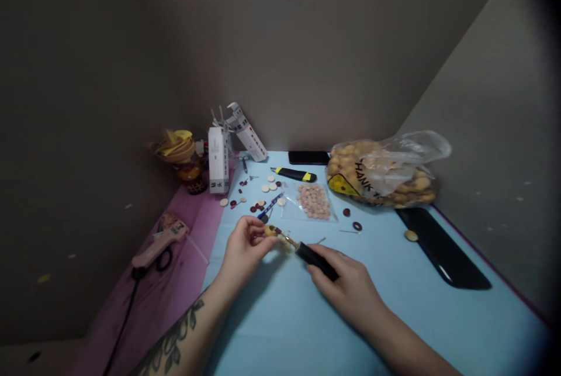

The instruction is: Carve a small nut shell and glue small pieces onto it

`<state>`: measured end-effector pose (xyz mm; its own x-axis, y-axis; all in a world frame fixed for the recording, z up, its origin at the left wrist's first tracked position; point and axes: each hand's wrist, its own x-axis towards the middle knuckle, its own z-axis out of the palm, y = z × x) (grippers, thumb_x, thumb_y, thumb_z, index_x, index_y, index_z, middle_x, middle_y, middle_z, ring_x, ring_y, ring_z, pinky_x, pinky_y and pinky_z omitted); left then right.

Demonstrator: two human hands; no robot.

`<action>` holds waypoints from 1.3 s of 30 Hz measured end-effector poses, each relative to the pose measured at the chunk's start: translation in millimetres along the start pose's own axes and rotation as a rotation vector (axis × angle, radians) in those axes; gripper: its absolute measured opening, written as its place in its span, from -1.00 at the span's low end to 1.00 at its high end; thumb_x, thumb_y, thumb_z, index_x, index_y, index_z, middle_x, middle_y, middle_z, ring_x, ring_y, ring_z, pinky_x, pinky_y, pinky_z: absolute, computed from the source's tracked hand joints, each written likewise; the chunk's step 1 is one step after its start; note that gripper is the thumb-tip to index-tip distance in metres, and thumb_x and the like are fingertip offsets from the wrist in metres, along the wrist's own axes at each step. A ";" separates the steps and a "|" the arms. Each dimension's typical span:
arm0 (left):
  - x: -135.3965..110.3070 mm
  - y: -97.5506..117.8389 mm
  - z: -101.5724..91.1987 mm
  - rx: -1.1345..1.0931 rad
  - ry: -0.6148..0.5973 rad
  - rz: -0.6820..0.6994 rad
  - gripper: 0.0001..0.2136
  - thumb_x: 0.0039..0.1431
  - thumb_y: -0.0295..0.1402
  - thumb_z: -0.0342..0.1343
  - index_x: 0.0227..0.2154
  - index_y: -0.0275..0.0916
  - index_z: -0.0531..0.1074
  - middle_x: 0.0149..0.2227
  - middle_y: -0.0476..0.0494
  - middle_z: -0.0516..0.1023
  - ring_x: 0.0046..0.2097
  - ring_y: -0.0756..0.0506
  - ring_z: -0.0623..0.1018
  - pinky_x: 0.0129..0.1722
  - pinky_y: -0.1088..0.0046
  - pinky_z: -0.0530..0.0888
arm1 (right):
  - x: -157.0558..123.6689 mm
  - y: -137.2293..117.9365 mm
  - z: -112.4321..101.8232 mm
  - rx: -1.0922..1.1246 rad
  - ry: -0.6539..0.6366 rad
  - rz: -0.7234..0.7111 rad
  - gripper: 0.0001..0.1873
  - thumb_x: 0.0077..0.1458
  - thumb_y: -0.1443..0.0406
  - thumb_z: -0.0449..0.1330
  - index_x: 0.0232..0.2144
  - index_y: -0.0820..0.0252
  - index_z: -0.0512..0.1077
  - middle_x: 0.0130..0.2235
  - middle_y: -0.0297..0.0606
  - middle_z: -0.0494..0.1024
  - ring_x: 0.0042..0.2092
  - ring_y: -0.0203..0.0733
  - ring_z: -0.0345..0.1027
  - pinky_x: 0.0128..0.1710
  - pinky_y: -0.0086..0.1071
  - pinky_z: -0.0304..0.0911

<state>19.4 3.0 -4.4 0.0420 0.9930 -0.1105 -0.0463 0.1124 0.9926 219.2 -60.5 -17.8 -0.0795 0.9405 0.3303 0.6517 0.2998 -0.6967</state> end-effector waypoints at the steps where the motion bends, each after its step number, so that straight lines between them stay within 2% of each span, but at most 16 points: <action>1: 0.1 -0.2 -0.2 0.001 0.001 0.002 -0.68 -0.16 -0.42 0.32 -0.37 -0.19 0.27 -0.43 0.04 0.51 -0.39 0.00 0.53 -0.31 0.40 0.45 | 0.2 -0.1 0.2 -0.005 0.001 0.003 -0.67 0.07 0.31 0.12 -0.09 0.15 0.48 -0.15 -0.18 0.65 -0.17 -0.09 0.56 -0.15 -0.27 0.47; 19: -0.4 0.4 -0.6 0.027 0.011 0.029 -0.70 -0.17 -0.43 0.31 -0.38 -0.18 0.29 -0.43 0.04 0.52 -0.38 -0.01 0.54 -0.32 0.41 0.45 | -0.4 2.1 1.4 -0.010 0.009 -0.008 -0.66 0.07 0.30 0.13 -0.08 0.14 0.49 -0.15 -0.19 0.65 -0.17 -0.09 0.57 -0.16 -0.27 0.48; 30: -0.9 0.5 -0.7 0.076 0.013 0.051 -0.68 -0.18 -0.42 0.32 -0.38 -0.21 0.29 -0.37 -0.06 0.56 -0.32 -0.05 0.54 -0.27 0.39 0.45 | -0.8 0.6 1.5 0.011 -0.011 -0.002 -0.67 0.07 0.31 0.13 -0.09 0.14 0.49 -0.17 -0.20 0.65 -0.19 -0.10 0.57 -0.17 -0.26 0.47; 34: 1.3 -0.5 -1.4 -0.024 -0.005 0.002 -0.64 -0.22 -0.41 0.35 -0.34 -0.22 0.34 -0.35 -0.07 0.57 -0.30 -0.07 0.57 -0.22 0.36 0.47 | 0.7 2.7 -2.3 0.018 0.035 0.037 -0.68 0.06 0.27 0.15 -0.11 0.12 0.51 -0.15 -0.20 0.65 -0.16 -0.07 0.57 -0.15 -0.26 0.47; 39: 1.9 -0.6 -4.0 -0.229 -0.090 -0.123 -0.61 -0.20 -0.32 0.40 -0.25 -0.26 0.47 -0.24 -0.14 0.58 -0.26 -0.09 0.60 -0.17 0.36 0.47 | 2.3 7.3 -5.7 -0.002 0.089 0.082 -0.69 0.05 0.24 0.17 -0.14 0.12 0.52 -0.17 -0.20 0.66 -0.17 -0.04 0.57 -0.17 -0.23 0.49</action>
<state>15.5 5.0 -5.5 0.1489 0.9654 -0.2141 -0.2599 0.2472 0.9335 228.1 -57.1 -18.6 0.0412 0.9440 0.3273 0.6545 0.2220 -0.7227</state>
